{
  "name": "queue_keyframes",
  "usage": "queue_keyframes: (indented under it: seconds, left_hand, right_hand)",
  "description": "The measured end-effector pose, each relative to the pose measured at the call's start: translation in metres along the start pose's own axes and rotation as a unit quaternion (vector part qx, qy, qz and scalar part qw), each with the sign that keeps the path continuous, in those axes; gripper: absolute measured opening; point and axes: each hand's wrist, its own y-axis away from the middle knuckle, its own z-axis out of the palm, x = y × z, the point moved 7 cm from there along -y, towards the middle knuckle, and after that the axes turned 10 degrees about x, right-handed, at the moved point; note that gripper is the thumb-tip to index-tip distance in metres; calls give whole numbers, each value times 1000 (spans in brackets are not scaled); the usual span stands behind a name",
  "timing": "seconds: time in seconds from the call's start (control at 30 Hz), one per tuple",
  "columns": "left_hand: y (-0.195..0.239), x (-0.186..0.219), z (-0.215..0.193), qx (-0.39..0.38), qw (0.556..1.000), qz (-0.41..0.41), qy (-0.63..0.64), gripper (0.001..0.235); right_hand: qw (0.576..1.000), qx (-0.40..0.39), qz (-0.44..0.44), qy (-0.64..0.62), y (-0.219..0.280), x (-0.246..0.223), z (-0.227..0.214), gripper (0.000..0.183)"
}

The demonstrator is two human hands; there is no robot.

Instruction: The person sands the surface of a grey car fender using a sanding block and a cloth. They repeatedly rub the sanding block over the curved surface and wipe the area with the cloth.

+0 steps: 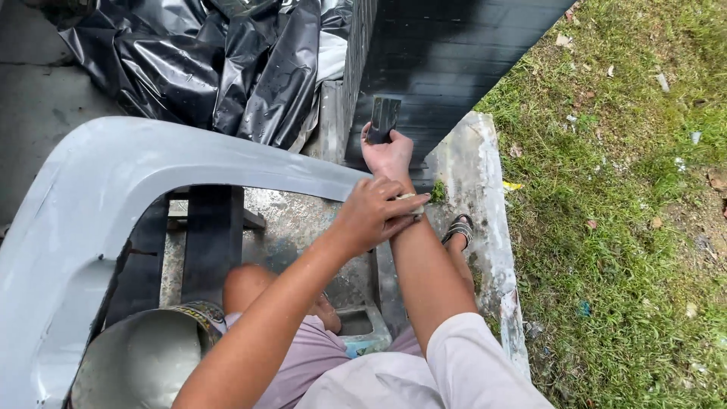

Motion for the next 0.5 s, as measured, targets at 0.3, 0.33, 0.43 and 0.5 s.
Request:
queue_keyframes:
  seconds: [0.3,0.33,0.43,0.5]
  left_hand:
    - [-22,-46,11,145,989,-31,-24,29]
    - [-17,-42,16,147,988,-33,-26,29]
    - [-9,-18,18,131,990,-26,43,33]
    - [-18,12,3,113,989,18,95,34]
  right_hand:
    - [999,-14,25,38,57,3,34,25]
    - [999,-13,27,41,51,5,36,25]
    - [999,-26,0,37,27,4,38,26]
    - [999,6,7,47,0,5,31,27]
